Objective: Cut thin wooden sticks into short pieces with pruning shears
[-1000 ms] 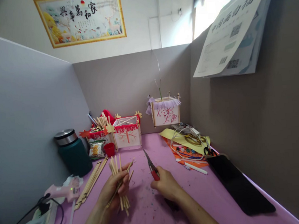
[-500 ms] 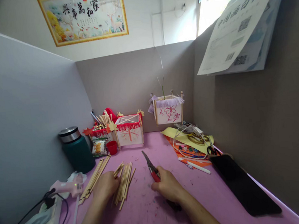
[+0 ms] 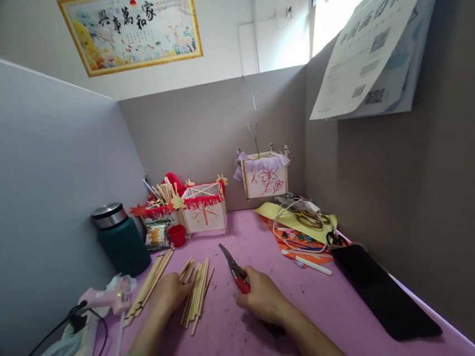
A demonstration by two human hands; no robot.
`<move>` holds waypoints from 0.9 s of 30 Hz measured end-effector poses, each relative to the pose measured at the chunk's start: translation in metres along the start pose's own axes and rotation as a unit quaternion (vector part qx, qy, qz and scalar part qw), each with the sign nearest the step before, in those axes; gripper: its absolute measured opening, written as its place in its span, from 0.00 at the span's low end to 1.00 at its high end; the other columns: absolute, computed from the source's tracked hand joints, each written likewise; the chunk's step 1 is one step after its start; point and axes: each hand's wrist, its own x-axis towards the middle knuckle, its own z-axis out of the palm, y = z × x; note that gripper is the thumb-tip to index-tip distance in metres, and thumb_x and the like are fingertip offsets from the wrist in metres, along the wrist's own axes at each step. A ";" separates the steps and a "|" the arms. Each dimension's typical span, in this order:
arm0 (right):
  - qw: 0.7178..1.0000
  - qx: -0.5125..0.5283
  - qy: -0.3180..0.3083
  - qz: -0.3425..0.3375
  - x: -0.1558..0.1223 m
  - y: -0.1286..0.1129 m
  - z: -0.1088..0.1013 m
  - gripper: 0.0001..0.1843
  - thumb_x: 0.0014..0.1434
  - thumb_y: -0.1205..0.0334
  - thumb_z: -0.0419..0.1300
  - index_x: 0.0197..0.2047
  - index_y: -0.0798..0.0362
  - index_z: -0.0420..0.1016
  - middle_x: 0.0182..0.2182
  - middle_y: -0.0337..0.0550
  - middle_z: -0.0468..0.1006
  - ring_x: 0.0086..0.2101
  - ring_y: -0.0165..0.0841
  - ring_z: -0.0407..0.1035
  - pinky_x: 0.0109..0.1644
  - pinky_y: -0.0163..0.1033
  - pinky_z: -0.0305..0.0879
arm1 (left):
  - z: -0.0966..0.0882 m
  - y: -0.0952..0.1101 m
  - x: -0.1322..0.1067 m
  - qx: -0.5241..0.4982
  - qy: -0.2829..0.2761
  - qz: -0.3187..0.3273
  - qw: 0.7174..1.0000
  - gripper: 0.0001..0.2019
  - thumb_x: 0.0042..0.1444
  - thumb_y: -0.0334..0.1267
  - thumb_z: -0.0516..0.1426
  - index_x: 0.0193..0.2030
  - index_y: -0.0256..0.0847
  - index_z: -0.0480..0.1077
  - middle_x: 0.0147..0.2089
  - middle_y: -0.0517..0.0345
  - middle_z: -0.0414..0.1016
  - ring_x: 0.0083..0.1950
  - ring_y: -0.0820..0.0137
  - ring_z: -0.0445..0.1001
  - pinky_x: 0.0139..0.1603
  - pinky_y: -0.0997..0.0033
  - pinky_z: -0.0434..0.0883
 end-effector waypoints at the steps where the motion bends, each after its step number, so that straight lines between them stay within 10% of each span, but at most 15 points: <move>1: 1.000 0.000 0.000 -0.001 0.000 0.000 0.000 0.13 0.41 0.66 0.59 0.33 0.52 0.64 0.25 0.32 0.65 0.26 0.27 0.57 0.28 0.32 0.49 | -0.003 -0.001 0.000 -0.018 -0.005 0.003 1.000 0.12 0.45 0.44 0.57 0.26 0.36 0.73 0.33 0.36 0.77 0.38 0.53 0.75 0.31 0.66 0.64; 5: 1.000 -0.007 -0.004 -0.002 -0.001 -0.002 0.000 0.13 0.41 0.66 0.59 0.33 0.52 0.63 0.25 0.32 0.65 0.26 0.27 0.57 0.28 0.32 0.48 | -0.015 0.000 -0.010 -0.176 -0.063 0.029 0.982 0.13 0.51 0.44 0.52 0.26 0.36 0.71 0.22 0.53 0.72 0.18 0.73 0.65 0.18 0.75 0.55; 11: 1.000 -0.015 -0.017 -0.004 -0.004 -0.004 0.000 0.14 0.41 0.65 0.59 0.34 0.52 0.64 0.26 0.32 0.66 0.27 0.27 0.58 0.28 0.32 0.49 | -0.021 0.015 -0.031 -0.557 -0.233 0.043 0.796 0.14 0.42 0.45 0.62 0.27 0.36 0.68 0.20 0.63 0.69 0.11 0.86 0.47 0.12 0.80 0.43; 16: 0.999 -0.029 -0.020 -0.014 -0.005 -0.006 0.001 0.14 0.41 0.66 0.59 0.34 0.52 0.64 0.25 0.31 0.66 0.26 0.27 0.58 0.28 0.32 0.49 | -0.016 0.022 -0.035 -0.564 -0.285 0.045 0.774 0.17 0.42 0.47 0.64 0.20 0.36 0.67 0.08 0.70 0.53 0.10 0.84 0.46 0.13 0.82 0.46; 27: 0.998 -0.048 -0.025 -0.029 -0.007 -0.005 0.002 0.13 0.41 0.66 0.59 0.33 0.51 0.63 0.25 0.31 0.66 0.26 0.27 0.57 0.28 0.32 0.47 | -0.006 0.022 -0.031 -0.593 -0.300 0.004 0.747 0.14 0.46 0.44 0.62 0.24 0.33 0.72 0.07 0.69 0.53 0.10 0.81 0.50 0.14 0.80 0.52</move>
